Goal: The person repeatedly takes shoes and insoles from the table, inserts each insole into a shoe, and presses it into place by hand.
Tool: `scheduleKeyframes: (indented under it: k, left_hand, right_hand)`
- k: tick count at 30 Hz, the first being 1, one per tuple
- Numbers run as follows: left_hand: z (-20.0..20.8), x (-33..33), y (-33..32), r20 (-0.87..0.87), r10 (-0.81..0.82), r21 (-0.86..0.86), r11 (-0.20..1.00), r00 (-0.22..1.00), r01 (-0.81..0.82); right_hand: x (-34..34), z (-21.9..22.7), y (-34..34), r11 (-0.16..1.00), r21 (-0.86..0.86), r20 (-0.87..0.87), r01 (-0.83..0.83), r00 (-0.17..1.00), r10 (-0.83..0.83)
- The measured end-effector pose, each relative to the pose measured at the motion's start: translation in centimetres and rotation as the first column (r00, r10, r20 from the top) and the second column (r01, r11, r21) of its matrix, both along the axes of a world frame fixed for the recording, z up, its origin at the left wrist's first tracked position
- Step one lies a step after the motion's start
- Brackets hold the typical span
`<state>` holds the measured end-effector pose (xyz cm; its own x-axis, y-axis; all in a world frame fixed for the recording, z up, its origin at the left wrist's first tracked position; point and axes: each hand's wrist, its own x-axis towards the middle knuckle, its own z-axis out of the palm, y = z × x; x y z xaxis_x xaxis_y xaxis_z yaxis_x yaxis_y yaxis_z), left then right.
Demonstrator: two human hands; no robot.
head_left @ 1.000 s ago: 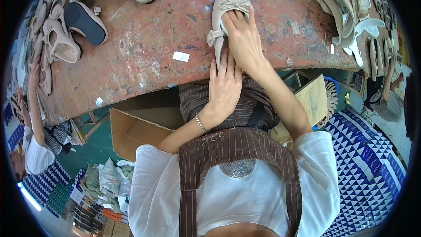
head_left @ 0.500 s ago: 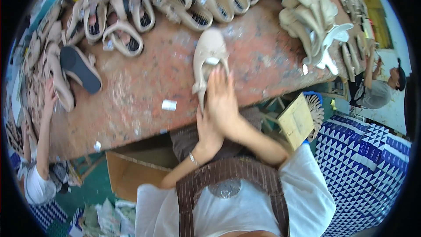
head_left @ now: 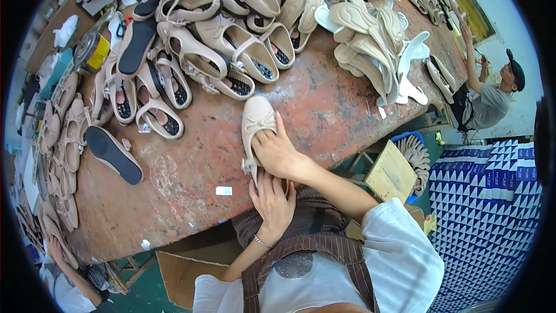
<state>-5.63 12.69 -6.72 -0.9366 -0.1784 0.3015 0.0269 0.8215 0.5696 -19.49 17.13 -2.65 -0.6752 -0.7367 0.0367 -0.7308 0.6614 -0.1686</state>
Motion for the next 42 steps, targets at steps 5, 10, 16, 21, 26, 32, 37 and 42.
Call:
scheduleKeyframes:
  k: [5,10,16,21,26,32,37,42]
  left_hand:
    - [3.1,-1.3,-5.2,0.108,-0.081,0.389,0.921,0.991,0.033]
    - [8.5,5.1,-19.1,-0.041,0.272,0.468,0.855,0.961,-0.222]
    - [12.6,0.6,-36.6,-0.175,0.712,-0.507,0.526,0.680,-0.682]
    - [9.6,-12.1,-34.3,-0.296,0.334,-0.381,0.818,0.895,-0.431]
    - [6.9,-23.4,-31.3,-0.212,0.263,-0.215,0.927,0.941,-0.308]
    - [6.1,-26.7,-33.5,-0.188,0.421,0.086,0.907,0.888,-0.412]
    - [8.1,-27.0,-36.4,0.402,0.349,0.779,0.356,0.847,-0.516]
    - [9.6,-24.3,-34.5,0.150,0.360,0.811,0.488,0.921,-0.323]
  right_hand:
    - [-11.6,6.1,6.6,0.756,-0.550,0.534,0.356,0.845,-0.010]
    - [-28.1,4.9,7.0,0.982,-0.143,-0.473,0.120,0.864,-0.174]
    - [-33.5,5.2,6.2,0.961,0.278,-0.550,-0.003,0.819,0.162]
    - [-31.7,8.7,8.9,0.968,0.089,-0.379,-0.233,0.891,0.249]
    - [-26.1,10.9,11.7,0.910,-0.378,-0.182,-0.170,0.977,0.107]
    - [-15.2,6.1,12.1,0.880,-0.221,-0.306,-0.420,0.887,0.346]
    - [-8.7,1.0,12.6,0.848,-0.234,-0.304,-0.475,0.864,0.401]
    - [-7.3,0.6,15.0,0.930,-0.334,-0.198,-0.155,0.976,0.092]
